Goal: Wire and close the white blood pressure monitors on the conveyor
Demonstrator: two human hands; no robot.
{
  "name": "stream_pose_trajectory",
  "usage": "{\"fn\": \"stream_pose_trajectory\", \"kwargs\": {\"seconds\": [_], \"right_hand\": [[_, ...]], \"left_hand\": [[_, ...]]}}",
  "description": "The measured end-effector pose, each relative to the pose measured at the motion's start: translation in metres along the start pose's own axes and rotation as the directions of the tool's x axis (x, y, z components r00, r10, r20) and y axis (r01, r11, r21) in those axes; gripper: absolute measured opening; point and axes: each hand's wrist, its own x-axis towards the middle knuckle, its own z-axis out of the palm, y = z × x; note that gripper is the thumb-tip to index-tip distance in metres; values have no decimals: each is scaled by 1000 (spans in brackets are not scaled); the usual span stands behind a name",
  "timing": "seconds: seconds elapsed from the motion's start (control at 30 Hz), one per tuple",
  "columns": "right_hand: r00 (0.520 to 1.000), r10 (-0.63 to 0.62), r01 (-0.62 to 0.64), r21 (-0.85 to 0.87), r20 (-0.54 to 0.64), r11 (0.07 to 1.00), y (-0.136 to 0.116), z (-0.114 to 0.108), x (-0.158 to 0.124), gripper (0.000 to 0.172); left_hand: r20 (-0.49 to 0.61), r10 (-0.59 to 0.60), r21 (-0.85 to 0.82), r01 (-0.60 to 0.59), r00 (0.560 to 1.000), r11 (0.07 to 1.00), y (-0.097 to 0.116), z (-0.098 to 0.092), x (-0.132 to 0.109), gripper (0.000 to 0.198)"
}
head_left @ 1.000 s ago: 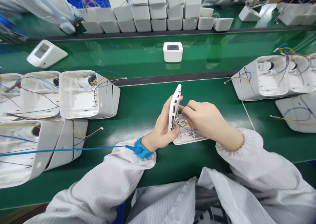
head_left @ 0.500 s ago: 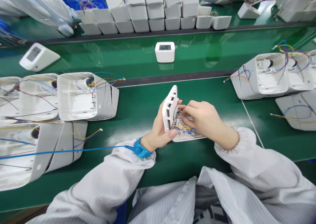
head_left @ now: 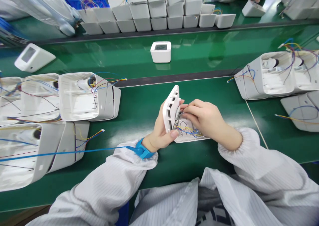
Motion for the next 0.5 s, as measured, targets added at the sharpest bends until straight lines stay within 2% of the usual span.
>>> {"fn": "stream_pose_trajectory", "kwargs": {"seconds": [0.27, 0.5], "right_hand": [[1000, -14, 14, 146, -4, 989, -1, -2, 2, 19], [997, -79, 79, 117, -9, 990, -1, -3, 2, 21]], "left_hand": [[7, -37, -41, 37, 999, 998, 1, 0, 1, 73], [38, -29, 8, 29, 999, 1000, 2, -1, 2, 71]]}}
